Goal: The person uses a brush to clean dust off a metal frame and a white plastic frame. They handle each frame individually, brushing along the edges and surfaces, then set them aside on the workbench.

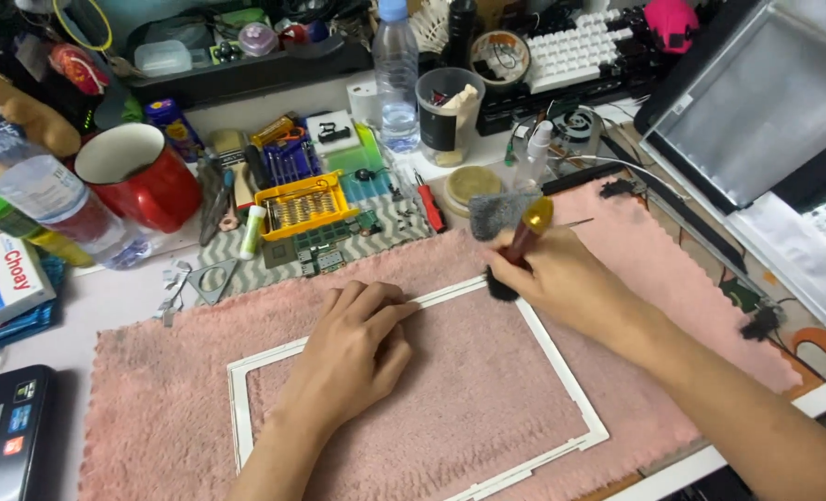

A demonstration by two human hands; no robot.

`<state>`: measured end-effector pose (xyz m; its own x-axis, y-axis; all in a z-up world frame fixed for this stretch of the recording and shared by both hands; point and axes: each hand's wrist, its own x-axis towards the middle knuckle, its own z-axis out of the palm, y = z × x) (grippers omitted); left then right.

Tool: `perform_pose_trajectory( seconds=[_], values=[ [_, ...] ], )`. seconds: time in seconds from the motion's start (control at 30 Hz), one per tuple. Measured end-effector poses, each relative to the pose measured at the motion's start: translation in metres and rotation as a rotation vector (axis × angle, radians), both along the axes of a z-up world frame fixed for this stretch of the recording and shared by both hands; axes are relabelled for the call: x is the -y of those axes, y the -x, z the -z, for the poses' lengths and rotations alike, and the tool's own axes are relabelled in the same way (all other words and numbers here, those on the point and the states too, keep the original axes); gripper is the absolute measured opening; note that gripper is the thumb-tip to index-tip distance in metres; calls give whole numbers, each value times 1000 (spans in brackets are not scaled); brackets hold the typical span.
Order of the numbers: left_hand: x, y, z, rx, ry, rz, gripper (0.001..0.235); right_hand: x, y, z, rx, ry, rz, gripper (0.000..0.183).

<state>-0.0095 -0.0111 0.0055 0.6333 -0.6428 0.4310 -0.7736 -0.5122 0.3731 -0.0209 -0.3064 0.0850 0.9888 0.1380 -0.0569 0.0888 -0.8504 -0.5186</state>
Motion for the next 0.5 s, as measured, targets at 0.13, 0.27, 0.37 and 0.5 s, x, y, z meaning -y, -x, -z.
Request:
perform_pose_trajectory(
  seconds=[0.13,0.27,0.37,0.5],
  values=[
    [0,-1,0,19,14,-2,40,2,3,-12,-237,166,81,59],
    [1,-1,0,20,18,-16,39,7,1,-2,-85,20,101,35],
    [-1,1,1,27,13,4,38,3,7,-11,-316,109,159,54],
    [0,2,-2,11,2,-17,34,7,10,-4,-171,87,115,47]
  ],
)
